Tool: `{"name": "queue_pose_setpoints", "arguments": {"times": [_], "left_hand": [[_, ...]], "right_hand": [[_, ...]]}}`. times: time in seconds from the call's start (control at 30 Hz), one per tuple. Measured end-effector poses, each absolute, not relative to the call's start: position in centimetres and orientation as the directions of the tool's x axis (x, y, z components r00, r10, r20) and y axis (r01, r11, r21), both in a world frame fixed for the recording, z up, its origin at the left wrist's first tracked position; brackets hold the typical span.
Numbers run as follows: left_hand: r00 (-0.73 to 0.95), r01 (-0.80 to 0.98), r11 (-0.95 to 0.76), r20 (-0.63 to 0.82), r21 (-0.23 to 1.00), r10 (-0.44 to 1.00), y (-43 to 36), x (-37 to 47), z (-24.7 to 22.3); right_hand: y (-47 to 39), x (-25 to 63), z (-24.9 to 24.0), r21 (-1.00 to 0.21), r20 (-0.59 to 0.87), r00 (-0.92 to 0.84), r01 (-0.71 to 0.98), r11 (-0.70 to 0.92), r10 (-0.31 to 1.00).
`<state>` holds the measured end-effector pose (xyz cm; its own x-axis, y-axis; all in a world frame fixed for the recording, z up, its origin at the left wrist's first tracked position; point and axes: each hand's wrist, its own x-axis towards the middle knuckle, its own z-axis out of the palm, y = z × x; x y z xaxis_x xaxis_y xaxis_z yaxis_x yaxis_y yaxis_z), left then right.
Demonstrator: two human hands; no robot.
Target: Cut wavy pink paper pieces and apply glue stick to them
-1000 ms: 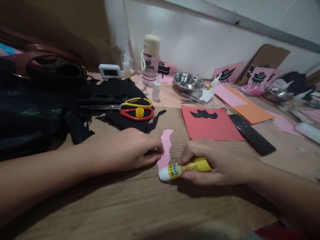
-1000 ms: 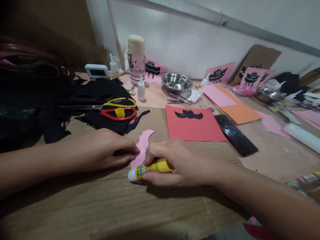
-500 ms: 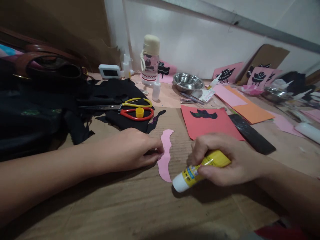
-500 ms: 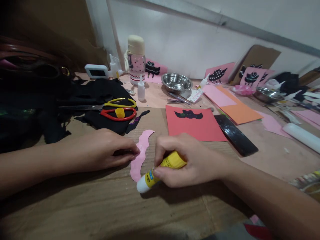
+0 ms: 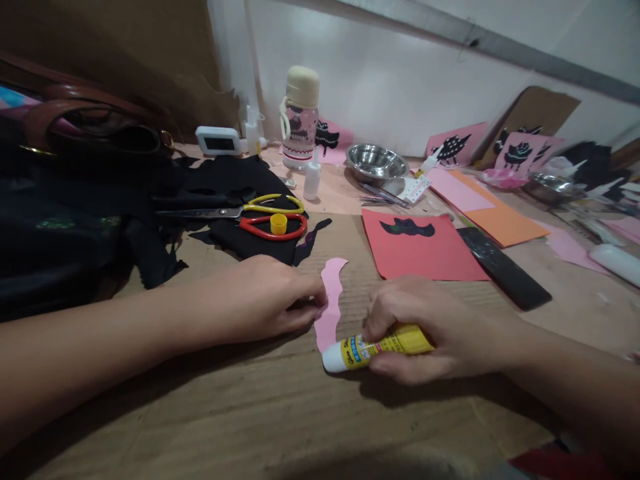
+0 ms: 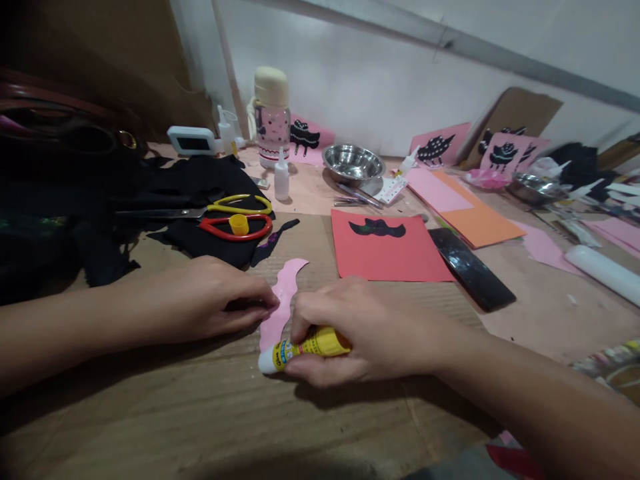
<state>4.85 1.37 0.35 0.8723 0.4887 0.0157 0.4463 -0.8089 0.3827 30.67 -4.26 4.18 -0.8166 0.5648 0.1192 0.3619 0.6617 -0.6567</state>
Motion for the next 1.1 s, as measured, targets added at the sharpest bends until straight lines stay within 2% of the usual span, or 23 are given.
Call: {"name": "queue_pose_setpoints", "arguments": {"times": [0.23,0.47,0.67,0.97,1.1], "left_hand": [[0.872,0.442,-0.802,0.015,0.401,0.488,1.4,4.7,0.2],[0.873,0.437,-0.814,0.037,0.383,0.486,1.3,4.8,0.3],[0.870,0.454,-0.810,0.012,0.371,0.493,1.3,4.8,0.3],[0.873,0.444,-0.807,0.017,0.389,0.488,1.2,4.7,0.5],[0.873,0.446,-0.807,0.011,0.386,0.487,1.2,4.8,0.6]], "right_hand": [[-4.6,30.7,4.9,-0.604,0.145,-0.839,0.344,0.719,0.524],[-4.4,30.9,4.7,-0.685,0.286,-0.752,0.273,0.675,0.594],[-4.4,30.1,3.8,-0.580,0.171,-0.771,0.425,0.695,0.614],[-4.6,30.3,5.0,-0.725,0.109,-0.770,0.371,0.580,0.629],[-4.5,30.4,4.9,-0.762,0.204,-0.684,0.338,0.552,0.701]]}}
